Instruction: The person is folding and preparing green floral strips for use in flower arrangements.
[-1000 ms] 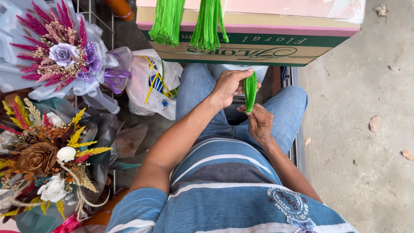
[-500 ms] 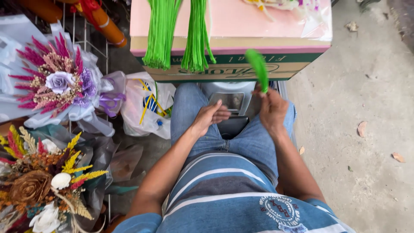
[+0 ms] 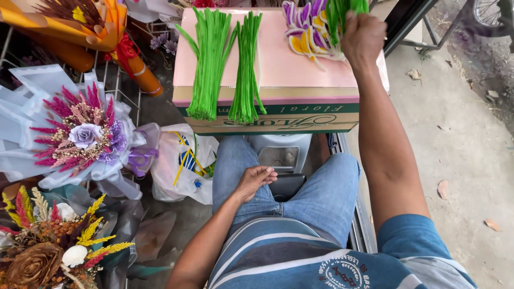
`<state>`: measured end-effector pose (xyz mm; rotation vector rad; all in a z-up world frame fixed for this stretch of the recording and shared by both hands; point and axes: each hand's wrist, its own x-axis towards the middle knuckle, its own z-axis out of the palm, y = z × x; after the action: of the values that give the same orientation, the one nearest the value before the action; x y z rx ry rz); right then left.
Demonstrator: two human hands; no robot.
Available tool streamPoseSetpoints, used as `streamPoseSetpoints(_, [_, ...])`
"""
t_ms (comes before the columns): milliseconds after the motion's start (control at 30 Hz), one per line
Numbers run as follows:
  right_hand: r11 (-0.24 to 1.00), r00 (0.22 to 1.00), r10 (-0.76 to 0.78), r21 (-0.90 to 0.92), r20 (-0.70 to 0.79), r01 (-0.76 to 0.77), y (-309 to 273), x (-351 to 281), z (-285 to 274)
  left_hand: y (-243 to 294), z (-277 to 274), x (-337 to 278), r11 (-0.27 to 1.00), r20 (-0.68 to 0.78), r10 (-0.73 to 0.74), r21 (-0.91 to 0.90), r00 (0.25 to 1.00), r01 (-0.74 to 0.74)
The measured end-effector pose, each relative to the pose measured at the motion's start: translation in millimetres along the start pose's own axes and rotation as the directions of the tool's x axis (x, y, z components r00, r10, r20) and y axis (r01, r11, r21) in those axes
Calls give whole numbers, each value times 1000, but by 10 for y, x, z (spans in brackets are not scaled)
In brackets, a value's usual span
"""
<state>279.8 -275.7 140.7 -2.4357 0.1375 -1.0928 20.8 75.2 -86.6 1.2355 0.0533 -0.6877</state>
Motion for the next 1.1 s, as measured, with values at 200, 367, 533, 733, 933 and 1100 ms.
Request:
streamPoseSetpoints(200, [921, 869, 384, -192, 312, -338, -402, -7, -149, -56, -34, 22, 1000, 10, 13, 3, 1000, -13])
streamPoseSetpoints(367, [882, 855, 444, -300, 269, -364, -423, 2, -212, -8, -7, 2, 1000, 8, 3, 15, 1000, -3])
streamPoseSetpoints(533, [862, 865, 439, -386, 243, -329, -447, -282, -392, -47, -22, 24, 1000, -2, 3, -14, 1000, -3])
streamPoseSetpoints(733, [986, 905, 150, 0, 398, -164, -923, -834, -308, -66, 2, 15, 1000, 14, 7, -19, 1000, -7])
streamPoseSetpoints(933, [953, 858, 12, 253, 513, -164, -1677, -874, 303, -88, -5, 16, 996, 1, 75, -53, 997, -75])
streamPoseSetpoints(1100, [930, 644, 347, -162, 682, -330, -2239, -782, 606, -29, 23, -23, 997, -3, 38, 67, 999, -38])
